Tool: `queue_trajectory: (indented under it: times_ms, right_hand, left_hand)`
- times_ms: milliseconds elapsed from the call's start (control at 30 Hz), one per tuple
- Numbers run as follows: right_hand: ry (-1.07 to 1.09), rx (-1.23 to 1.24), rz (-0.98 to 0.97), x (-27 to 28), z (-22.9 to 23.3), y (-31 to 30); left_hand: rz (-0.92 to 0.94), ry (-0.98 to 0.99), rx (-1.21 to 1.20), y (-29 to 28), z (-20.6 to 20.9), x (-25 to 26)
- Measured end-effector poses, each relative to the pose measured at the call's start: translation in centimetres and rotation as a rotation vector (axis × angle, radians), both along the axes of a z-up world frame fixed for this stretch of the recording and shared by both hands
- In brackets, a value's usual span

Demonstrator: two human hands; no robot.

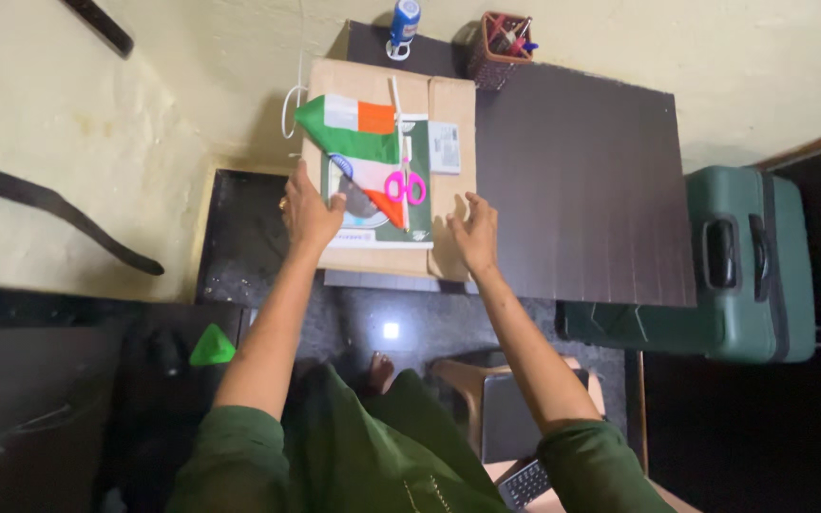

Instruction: The person clears a desk by moving a keyboard, laptop, and various stationery items onto a nearby chair. They then wet a black cloth at the kitchen sink and return to wipe the desk surface thoroughly.

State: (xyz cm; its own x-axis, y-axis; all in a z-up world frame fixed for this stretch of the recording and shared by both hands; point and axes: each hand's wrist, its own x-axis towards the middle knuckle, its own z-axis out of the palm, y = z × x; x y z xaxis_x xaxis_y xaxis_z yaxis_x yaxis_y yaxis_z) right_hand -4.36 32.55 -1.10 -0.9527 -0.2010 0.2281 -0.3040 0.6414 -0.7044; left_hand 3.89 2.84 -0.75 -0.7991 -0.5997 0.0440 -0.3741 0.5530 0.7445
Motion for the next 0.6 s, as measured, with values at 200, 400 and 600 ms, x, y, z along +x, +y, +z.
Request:
queue_trajectory:
  times_ms: [200, 400, 600]
  right_hand:
    - [-0.099, 0.169, -0.066, -3.8, -1.5, -0.5]
    - [-0.183, 0.017, -0.052, -6.7, -3.8, 0.4]
    - [-0.280, -0.004, -0.058, -5.8, -1.6, 0.7]
  left_hand:
    - [0.071, -0.051, 0.051, -1.2, -0.9, -2.8]
    - [0.104, -0.078, 0.076, -1.2, -1.3, -2.5]
    - [0.101, -0.155, 0.188, -0.6, -0.1, -1.5]
